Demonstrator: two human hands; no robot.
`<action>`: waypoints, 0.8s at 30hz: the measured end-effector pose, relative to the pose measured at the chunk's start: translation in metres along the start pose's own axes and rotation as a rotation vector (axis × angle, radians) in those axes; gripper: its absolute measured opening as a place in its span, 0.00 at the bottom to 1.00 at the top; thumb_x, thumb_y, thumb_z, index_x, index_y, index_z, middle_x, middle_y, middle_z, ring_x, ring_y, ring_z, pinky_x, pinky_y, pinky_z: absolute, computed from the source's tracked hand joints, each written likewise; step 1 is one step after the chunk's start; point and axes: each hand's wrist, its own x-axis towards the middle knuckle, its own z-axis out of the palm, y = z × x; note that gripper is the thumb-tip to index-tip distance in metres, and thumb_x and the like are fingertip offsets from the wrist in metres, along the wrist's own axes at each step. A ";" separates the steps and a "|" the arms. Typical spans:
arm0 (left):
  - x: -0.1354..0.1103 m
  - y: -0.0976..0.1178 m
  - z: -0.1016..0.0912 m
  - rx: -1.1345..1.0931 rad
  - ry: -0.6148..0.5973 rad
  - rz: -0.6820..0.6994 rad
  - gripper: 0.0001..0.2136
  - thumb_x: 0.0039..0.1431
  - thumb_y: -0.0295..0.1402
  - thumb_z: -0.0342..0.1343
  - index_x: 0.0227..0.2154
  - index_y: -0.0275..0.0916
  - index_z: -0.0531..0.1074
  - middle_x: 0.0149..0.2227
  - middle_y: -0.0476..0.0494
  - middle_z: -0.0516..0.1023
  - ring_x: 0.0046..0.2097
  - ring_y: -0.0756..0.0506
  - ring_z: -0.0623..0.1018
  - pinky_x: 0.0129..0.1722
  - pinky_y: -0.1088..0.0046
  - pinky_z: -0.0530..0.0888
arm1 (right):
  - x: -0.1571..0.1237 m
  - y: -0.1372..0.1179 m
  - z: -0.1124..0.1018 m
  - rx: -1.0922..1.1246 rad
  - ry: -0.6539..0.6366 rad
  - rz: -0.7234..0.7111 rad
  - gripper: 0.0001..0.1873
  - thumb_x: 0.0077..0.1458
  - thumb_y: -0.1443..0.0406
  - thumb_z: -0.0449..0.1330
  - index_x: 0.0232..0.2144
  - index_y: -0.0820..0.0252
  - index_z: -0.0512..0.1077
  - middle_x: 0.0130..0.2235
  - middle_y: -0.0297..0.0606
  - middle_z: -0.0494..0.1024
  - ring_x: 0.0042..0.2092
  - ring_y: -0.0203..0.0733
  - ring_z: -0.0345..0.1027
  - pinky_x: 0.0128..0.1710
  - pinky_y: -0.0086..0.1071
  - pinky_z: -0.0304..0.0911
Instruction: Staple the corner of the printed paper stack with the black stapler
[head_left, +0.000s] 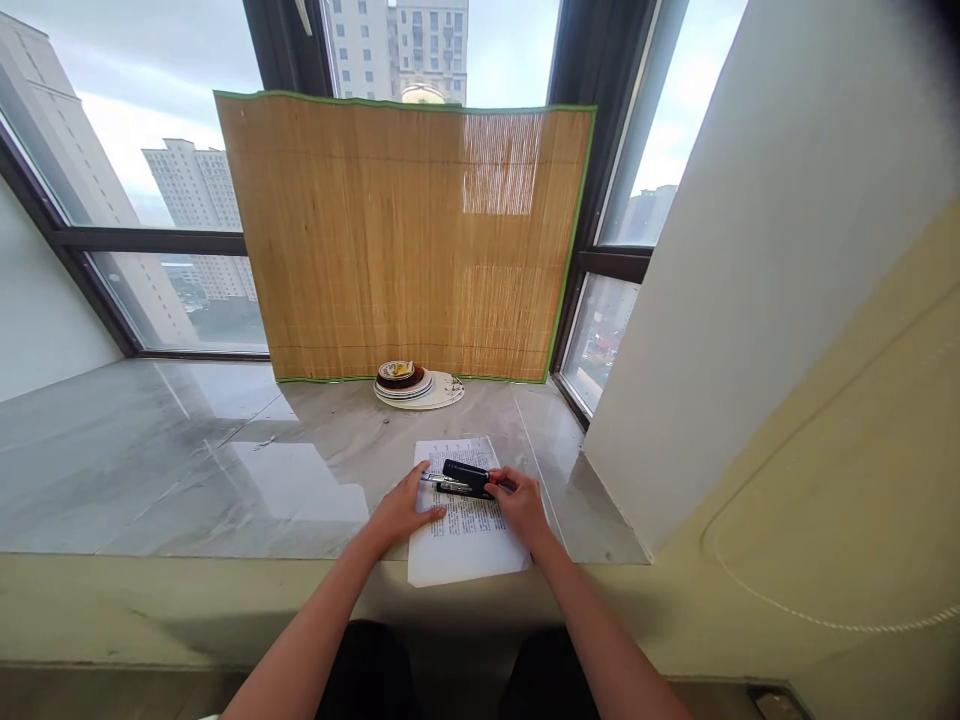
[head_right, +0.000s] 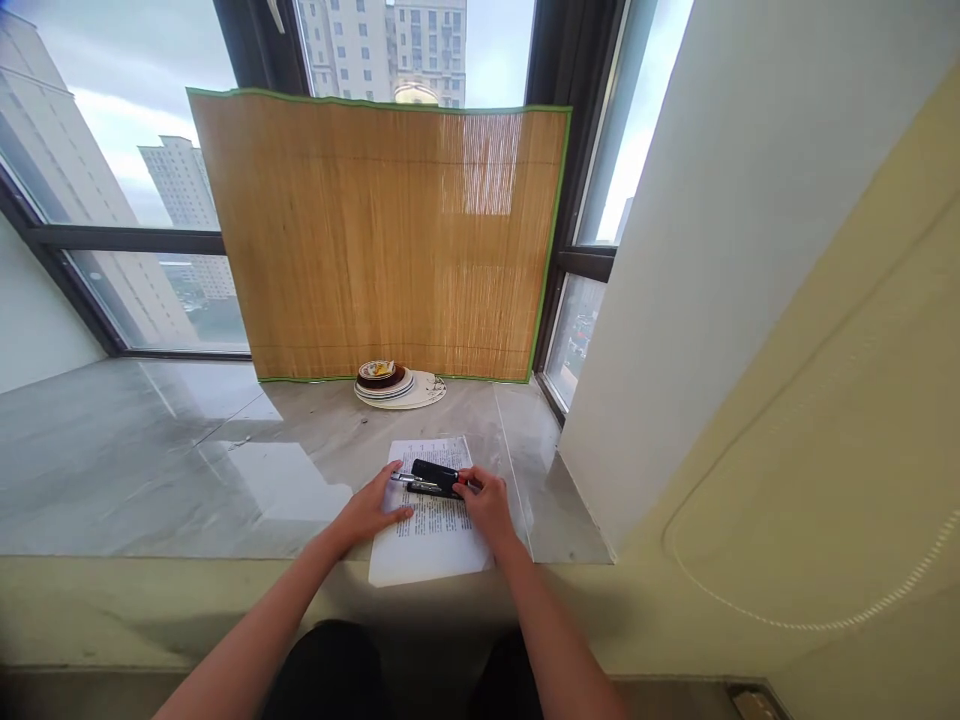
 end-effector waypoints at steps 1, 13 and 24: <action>0.000 0.000 0.001 -0.048 0.019 -0.008 0.47 0.52 0.45 0.71 0.72 0.35 0.60 0.76 0.26 0.60 0.76 0.29 0.62 0.75 0.49 0.57 | 0.001 -0.004 0.000 -0.046 -0.018 -0.046 0.16 0.51 0.59 0.69 0.44 0.55 0.83 0.53 0.43 0.86 0.56 0.56 0.80 0.64 0.56 0.69; 0.009 0.027 -0.015 -1.277 0.593 -0.394 0.16 0.78 0.44 0.48 0.53 0.39 0.73 0.61 0.32 0.78 0.62 0.40 0.80 0.66 0.60 0.74 | -0.008 -0.056 0.036 -0.521 -0.031 -0.535 0.19 0.57 0.76 0.66 0.48 0.55 0.81 0.45 0.41 0.87 0.47 0.51 0.80 0.49 0.43 0.74; 0.003 0.033 0.001 -1.760 0.397 -0.536 0.12 0.73 0.22 0.47 0.41 0.27 0.77 0.38 0.31 0.85 0.39 0.43 0.87 0.43 0.71 0.85 | -0.037 -0.061 0.042 -0.808 0.072 -1.132 0.18 0.67 0.75 0.61 0.54 0.57 0.79 0.46 0.42 0.86 0.48 0.50 0.79 0.54 0.45 0.72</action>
